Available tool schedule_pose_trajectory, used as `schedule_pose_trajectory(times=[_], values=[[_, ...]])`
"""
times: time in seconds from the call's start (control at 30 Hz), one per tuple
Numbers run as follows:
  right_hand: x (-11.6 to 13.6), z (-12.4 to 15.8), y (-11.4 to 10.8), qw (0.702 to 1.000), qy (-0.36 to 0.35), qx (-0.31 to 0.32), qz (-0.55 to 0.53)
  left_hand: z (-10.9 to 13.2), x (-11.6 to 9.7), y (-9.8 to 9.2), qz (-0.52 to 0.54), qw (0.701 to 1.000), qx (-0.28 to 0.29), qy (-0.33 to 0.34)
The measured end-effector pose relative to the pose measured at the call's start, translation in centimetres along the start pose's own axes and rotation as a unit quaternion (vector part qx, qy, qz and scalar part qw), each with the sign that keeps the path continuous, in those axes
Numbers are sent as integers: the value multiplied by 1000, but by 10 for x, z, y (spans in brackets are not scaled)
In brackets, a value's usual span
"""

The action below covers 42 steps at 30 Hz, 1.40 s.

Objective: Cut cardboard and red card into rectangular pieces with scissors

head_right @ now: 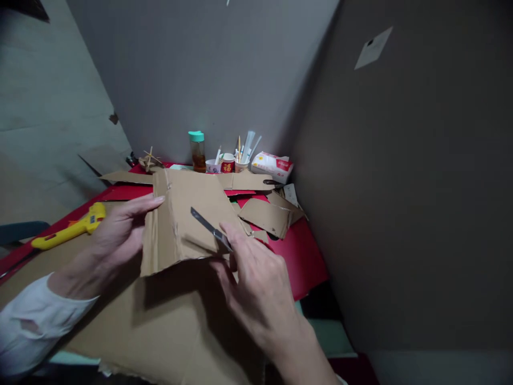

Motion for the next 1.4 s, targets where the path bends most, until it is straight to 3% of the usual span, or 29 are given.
schedule_pose_trajectory(times=[0.13,0.27,0.37,0.47,0.53,0.63,0.77,0.93,1.1,1.4], values=[[3,-20,-29,992,-31,-99,73,8,-3,10,-6,998,12,-67],[-1,-55,-65,986,-19,-111,121,7,-14,9,-82,993,60,-61],[-6,-84,-83,987,-14,-68,144,6,-32,3,-166,983,76,14],[-14,-106,-85,989,-4,23,147,11,-56,4,-238,956,53,161],[-21,-115,-80,988,19,89,126,19,-67,20,-281,917,93,269],[-31,-120,-68,985,46,162,44,28,-65,48,-282,887,182,317],[-44,-122,-54,976,46,203,-65,21,-56,58,-208,923,187,263],[-61,-120,-34,959,51,224,-164,9,-30,50,-65,964,247,70],[-65,-118,-15,943,21,215,-254,9,-9,49,42,966,248,-54],[-57,-124,4,920,-38,210,-328,21,12,58,159,942,268,-127]])
Point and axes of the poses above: each hand's wrist, its own z-axis away from the middle knuckle, its own y-axis out of the palm, x = y × z, the point moved 5 cm from there along -z, towards the middle knuckle, and after that the axes turned 14 degrees about z, right-handed, at the moved point
